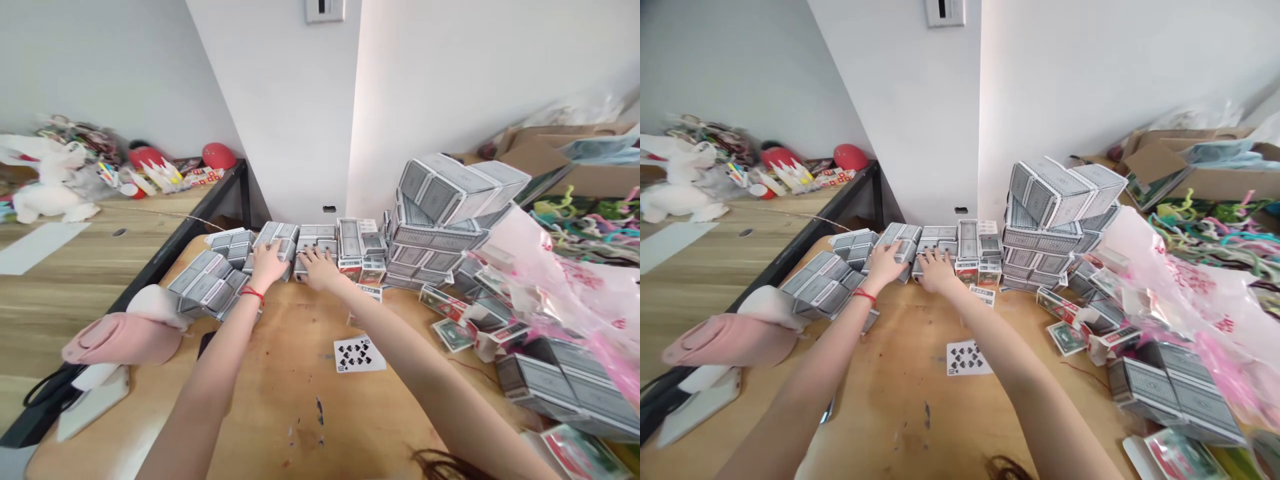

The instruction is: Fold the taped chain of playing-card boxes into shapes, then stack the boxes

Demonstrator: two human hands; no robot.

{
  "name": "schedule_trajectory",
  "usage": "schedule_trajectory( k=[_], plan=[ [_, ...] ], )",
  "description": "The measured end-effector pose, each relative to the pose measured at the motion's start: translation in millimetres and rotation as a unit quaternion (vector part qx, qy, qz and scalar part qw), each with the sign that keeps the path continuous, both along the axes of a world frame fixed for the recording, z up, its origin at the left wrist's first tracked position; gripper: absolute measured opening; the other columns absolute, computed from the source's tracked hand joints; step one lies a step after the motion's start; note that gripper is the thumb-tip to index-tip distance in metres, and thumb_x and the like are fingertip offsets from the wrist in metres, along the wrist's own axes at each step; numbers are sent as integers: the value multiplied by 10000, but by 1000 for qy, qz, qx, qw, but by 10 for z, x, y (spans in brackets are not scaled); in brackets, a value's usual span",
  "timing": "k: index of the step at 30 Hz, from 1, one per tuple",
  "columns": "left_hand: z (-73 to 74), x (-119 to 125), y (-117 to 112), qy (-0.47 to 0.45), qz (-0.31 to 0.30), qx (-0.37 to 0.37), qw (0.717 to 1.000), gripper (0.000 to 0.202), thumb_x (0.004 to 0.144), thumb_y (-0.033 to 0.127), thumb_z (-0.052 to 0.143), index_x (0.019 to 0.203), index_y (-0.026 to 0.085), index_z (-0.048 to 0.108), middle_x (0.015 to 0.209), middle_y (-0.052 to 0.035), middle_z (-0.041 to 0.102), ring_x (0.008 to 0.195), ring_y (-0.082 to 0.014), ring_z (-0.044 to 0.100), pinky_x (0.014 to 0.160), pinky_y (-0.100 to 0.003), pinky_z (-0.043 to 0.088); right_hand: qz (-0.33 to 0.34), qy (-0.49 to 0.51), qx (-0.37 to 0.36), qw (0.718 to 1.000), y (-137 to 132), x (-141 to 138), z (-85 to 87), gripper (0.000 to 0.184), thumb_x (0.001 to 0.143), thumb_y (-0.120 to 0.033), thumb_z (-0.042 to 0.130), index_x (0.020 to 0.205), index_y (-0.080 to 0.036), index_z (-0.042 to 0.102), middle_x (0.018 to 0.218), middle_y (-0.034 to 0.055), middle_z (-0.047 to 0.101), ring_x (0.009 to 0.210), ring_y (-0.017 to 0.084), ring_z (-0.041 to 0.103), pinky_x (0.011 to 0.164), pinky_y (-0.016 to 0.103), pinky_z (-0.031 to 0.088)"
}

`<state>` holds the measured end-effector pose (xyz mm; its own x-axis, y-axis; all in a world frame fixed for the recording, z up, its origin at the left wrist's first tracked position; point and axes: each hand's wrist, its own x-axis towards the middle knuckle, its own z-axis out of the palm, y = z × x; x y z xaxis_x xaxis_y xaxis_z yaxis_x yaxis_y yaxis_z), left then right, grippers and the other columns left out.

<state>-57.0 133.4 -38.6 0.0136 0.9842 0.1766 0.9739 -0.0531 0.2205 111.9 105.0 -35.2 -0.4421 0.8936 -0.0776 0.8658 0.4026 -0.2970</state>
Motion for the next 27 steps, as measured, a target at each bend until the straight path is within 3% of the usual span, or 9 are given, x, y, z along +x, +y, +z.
schedule_trajectory(
  k=[3,7,10,12,16,18,24,26,27],
  plan=[
    [-49,32,4,-7,-4,24,1000,512,798,356,520,1273,167,547,1288,-177,486,1207,-354,436,1020,-462,323,8,-15,-3,1000,24,17,-10,653,889,-346,453,1467,-124,247,1561,142,165,1431,350,107,1117,564,102],
    [81,-115,331,-21,10,28,999,472,897,347,346,1284,135,512,1326,-161,492,1279,-285,390,1073,-415,267,13,-32,2,999,-11,48,16,750,841,-349,535,1468,-80,222,1557,176,143,1436,333,99,1134,516,122],
    [151,-233,610,-17,36,-13,999,515,897,379,332,1260,58,504,1241,-213,565,1215,-325,463,1023,-436,310,2,-46,9,999,-77,46,56,783,815,-308,567,1455,-20,219,1543,235,129,1433,350,96,1133,493,146],
    [111,-226,681,-8,48,-36,998,543,878,406,368,1232,21,511,1193,-247,590,1177,-360,490,993,-458,325,-7,-53,11,998,-129,40,78,712,839,-242,515,1450,-12,231,1536,255,132,1428,370,105,1121,526,154],
    [-64,-104,550,15,73,-27,997,622,874,409,356,1258,-72,446,1227,-329,528,1229,-416,423,1016,-511,267,-18,-63,9,998,-211,48,83,614,854,-109,389,1454,-68,260,1539,227,165,1423,376,130,1081,598,187],
    [-99,-108,458,23,71,-23,997,612,891,375,302,1276,-83,426,1223,-331,528,1235,-410,419,1030,-518,248,-22,-63,14,998,-220,52,68,605,856,-86,358,1454,-72,258,1545,214,159,1428,361,123,1089,589,182],
    [38,-461,343,27,-15,-74,997,520,927,296,186,1277,83,506,1262,-186,574,1235,-280,473,1047,-381,312,-36,-71,17,997,-120,20,21,777,794,-154,536,1470,-42,171,1544,250,106,1428,376,87,1107,581,125],
    [82,-562,304,27,-38,-104,993,548,907,414,293,1340,116,448,1366,-161,499,1306,-284,406,1050,-366,322,-25,-79,11,997,-91,17,13,793,789,-139,540,1481,-73,159,1549,238,91,1431,372,75,1105,591,104],
    [97,-593,282,34,-56,-132,989,659,849,504,410,1387,124,387,1421,-164,435,1348,-308,345,1057,-374,318,-19,-82,8,996,-82,19,10,778,793,-121,523,1483,-86,164,1552,231,84,1433,367,68,1104,595,96]
  ],
)
